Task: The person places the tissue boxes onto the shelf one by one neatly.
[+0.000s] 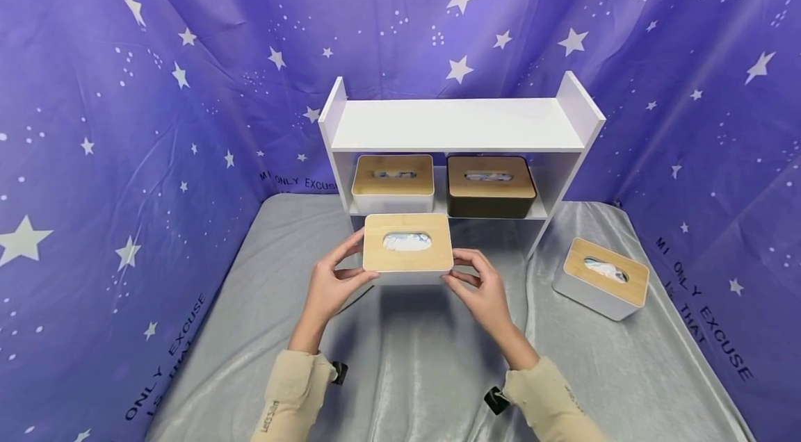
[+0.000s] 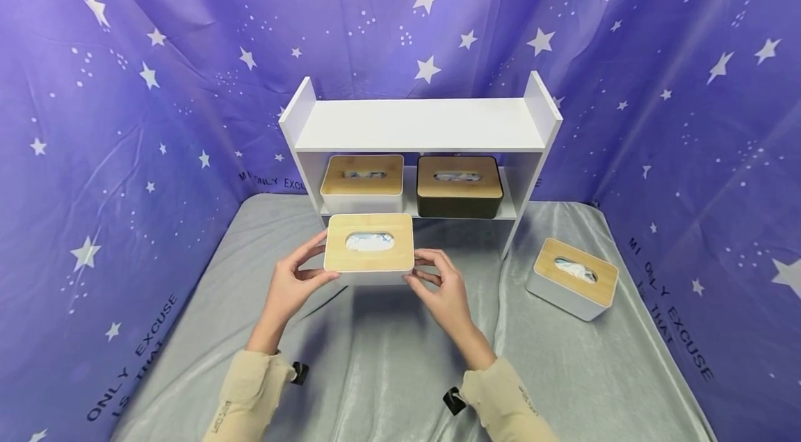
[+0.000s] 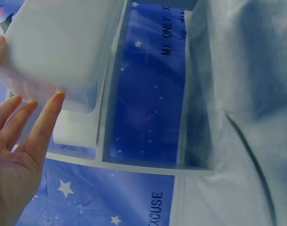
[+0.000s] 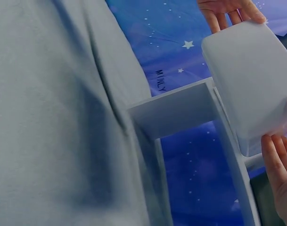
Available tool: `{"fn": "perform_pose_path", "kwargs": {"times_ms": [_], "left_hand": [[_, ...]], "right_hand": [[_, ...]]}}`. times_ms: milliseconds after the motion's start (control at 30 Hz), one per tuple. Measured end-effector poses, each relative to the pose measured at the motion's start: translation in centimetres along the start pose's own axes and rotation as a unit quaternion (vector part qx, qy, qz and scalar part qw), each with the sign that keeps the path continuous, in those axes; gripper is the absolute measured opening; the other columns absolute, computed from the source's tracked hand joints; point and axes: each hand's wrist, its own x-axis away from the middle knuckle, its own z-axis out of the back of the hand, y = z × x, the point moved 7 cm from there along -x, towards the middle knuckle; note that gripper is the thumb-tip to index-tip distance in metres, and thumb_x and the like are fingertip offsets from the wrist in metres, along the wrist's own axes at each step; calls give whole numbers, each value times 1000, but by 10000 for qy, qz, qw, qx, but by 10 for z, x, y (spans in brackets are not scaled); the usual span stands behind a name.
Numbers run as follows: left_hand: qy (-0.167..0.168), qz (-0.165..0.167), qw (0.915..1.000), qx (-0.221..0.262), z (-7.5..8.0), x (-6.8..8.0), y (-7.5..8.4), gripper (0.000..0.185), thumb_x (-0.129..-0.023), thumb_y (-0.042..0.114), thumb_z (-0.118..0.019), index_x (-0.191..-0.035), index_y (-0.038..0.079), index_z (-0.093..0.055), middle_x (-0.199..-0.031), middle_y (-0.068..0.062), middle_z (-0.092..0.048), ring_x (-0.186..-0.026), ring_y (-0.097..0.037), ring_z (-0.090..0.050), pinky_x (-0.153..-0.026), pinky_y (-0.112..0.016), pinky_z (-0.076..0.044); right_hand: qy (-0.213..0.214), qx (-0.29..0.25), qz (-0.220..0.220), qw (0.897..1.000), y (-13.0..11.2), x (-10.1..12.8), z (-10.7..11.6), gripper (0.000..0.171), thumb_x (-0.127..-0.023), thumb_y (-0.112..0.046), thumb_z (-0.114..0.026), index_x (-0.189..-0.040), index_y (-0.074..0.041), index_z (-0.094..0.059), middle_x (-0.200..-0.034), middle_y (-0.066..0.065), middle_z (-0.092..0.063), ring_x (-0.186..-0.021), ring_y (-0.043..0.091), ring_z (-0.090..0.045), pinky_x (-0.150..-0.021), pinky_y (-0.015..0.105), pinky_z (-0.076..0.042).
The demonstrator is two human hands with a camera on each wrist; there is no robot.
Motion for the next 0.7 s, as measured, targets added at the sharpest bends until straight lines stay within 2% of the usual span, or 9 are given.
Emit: {"fn": "perform_pose_path", "kwargs": {"times_ms": [267,500,700], "left_hand": [[93,-219,9997,-59,1,-6,12,74,-75,10,-87,-141,25,-57,-143,-3,-60,-121,-26,-63,-79,-29,-64],[191,-407,9990,-72,2,-11,24,74,-74,10,-88,-141,24,-58,-142,-3,-60,-119,-25,-63,-77,-29,-64],[320,-557,9979,-43,3,-16,31,73,-74,8,-88,-140,22,-60,-139,-5,-63,-116,-21,-65,-76,-29,-64]], "right_hand": [[144,-67,168,9997,15,-5,6,41,-77,17,-75,-116,9,-65,-114,22,-63,-100,-3,-64,-82,18,-61],[210,-186,492,9984,7,-11,10,40,-78,14,-75,-116,8,-66,-113,14,-64,-100,2,-67,-82,18,-61],[290,-126,507,9982,0,-19,14,40,-78,13,-76,-116,6,-67,-112,11,-65,-99,1,-67,-82,19,-61]]}}
